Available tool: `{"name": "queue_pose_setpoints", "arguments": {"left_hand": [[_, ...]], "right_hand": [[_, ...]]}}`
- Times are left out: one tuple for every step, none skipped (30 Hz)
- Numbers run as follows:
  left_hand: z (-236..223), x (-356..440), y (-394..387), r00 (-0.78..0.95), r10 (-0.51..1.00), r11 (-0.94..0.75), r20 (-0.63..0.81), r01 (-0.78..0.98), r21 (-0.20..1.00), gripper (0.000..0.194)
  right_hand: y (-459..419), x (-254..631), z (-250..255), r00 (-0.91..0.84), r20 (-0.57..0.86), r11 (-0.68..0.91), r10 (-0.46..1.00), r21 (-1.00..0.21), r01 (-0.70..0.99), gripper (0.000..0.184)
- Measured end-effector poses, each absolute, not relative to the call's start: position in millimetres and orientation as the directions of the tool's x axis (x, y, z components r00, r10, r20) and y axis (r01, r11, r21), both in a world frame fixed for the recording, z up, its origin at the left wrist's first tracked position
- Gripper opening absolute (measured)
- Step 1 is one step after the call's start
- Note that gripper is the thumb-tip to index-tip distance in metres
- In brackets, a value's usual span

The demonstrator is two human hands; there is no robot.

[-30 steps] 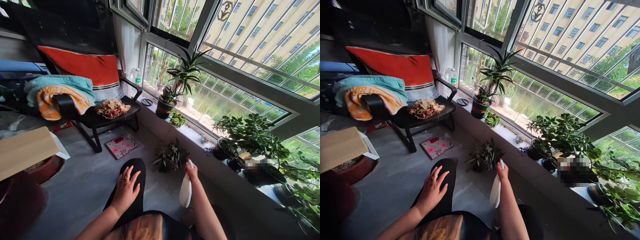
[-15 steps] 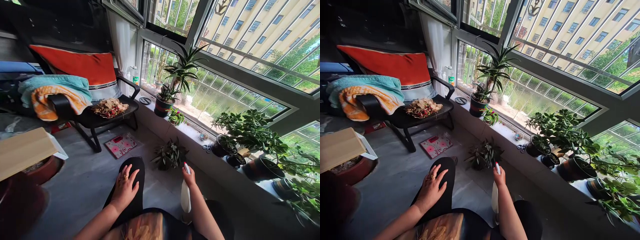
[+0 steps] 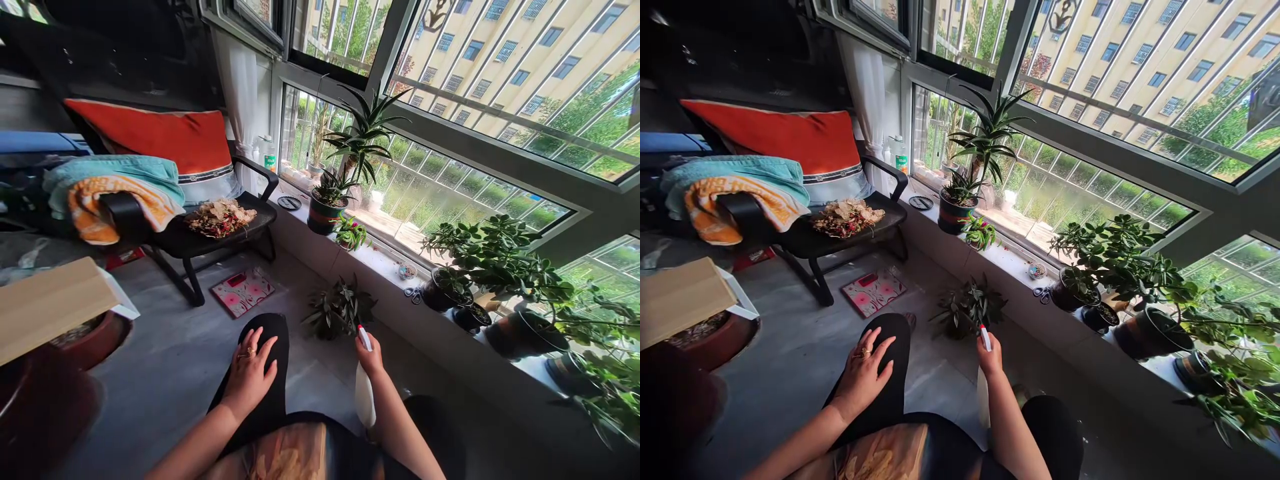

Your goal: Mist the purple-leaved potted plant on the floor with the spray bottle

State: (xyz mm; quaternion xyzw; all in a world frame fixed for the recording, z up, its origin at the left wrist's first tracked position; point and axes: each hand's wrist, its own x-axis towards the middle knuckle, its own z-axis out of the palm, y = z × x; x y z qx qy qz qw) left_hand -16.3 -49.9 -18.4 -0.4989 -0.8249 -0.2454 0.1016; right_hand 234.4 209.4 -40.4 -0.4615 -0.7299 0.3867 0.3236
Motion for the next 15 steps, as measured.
{"name": "queue_pose_setpoints", "arguments": {"left_hand": [[-18, -16, -50, -0.483, 0.773, 0.384, 0.411, 0.873, 0.302, 0.041], [-17, -16, -50, -0.484, 0.773, 0.387, 0.410, 0.872, 0.301, 0.041], [-16, -16, -50, -0.485, 0.772, 0.387, 0.410, 0.872, 0.301, 0.041], [-16, -16, -50, -0.485, 0.773, 0.387, 0.410, 0.872, 0.301, 0.041], [-16, -16, -50, -0.484, 0.773, 0.386, 0.410, 0.872, 0.303, 0.041], [-16, -16, -50, -0.485, 0.773, 0.386, 0.410, 0.871, 0.304, 0.041], [-16, -16, -50, -0.487, 0.773, 0.387, 0.407, 0.870, 0.306, 0.041], [-17, -16, -50, -0.489, 0.773, 0.388, 0.404, 0.868, 0.308, 0.041], [-17, -16, -50, -0.491, 0.773, 0.390, 0.401, 0.867, 0.310, 0.041], [-18, -16, -50, -0.493, 0.773, 0.391, 0.399, 0.866, 0.311, 0.041], [-18, -16, -50, -0.492, 0.774, 0.391, 0.397, 0.866, 0.311, 0.041], [-18, -16, -50, -0.492, 0.775, 0.391, 0.398, 0.867, 0.310, 0.042], [-19, -16, -51, -0.491, 0.775, 0.391, 0.398, 0.867, 0.309, 0.042], [-19, -16, -51, -0.490, 0.774, 0.391, 0.400, 0.868, 0.307, 0.042], [-19, -17, -51, -0.489, 0.774, 0.390, 0.402, 0.869, 0.305, 0.042]], "right_hand": [[208, 234, -38, -0.383, 0.145, 0.311, 0.912, -0.854, 0.418, 0.032], [207, 234, -35, -0.396, 0.165, 0.337, 0.903, -0.844, 0.417, 0.031], [206, 233, -33, -0.404, 0.178, 0.354, 0.897, -0.837, 0.417, 0.030], [206, 233, -31, -0.410, 0.187, 0.365, 0.893, -0.834, 0.414, 0.029], [205, 232, -30, -0.414, 0.190, 0.369, 0.890, -0.834, 0.410, 0.028], [205, 232, -31, -0.418, 0.185, 0.366, 0.889, -0.836, 0.409, 0.028], [206, 233, -32, -0.417, 0.172, 0.354, 0.893, -0.839, 0.413, 0.029], [207, 234, -35, -0.411, 0.151, 0.335, 0.899, -0.841, 0.425, 0.030], [208, 236, -39, -0.399, 0.124, 0.309, 0.909, -0.842, 0.443, 0.031], [209, 239, -42, -0.380, 0.097, 0.280, 0.920, -0.840, 0.465, 0.032], [210, 242, -46, -0.358, 0.074, 0.254, 0.931, -0.837, 0.485, 0.033], [212, 245, -48, -0.339, 0.058, 0.232, 0.939, -0.835, 0.500, 0.033], [213, 248, -49, -0.323, 0.049, 0.216, 0.945, -0.835, 0.506, 0.034], [213, 250, -49, -0.313, 0.046, 0.206, 0.949, -0.839, 0.503, 0.034], [213, 251, -48, -0.310, 0.047, 0.203, 0.949, -0.846, 0.493, 0.034]]}}
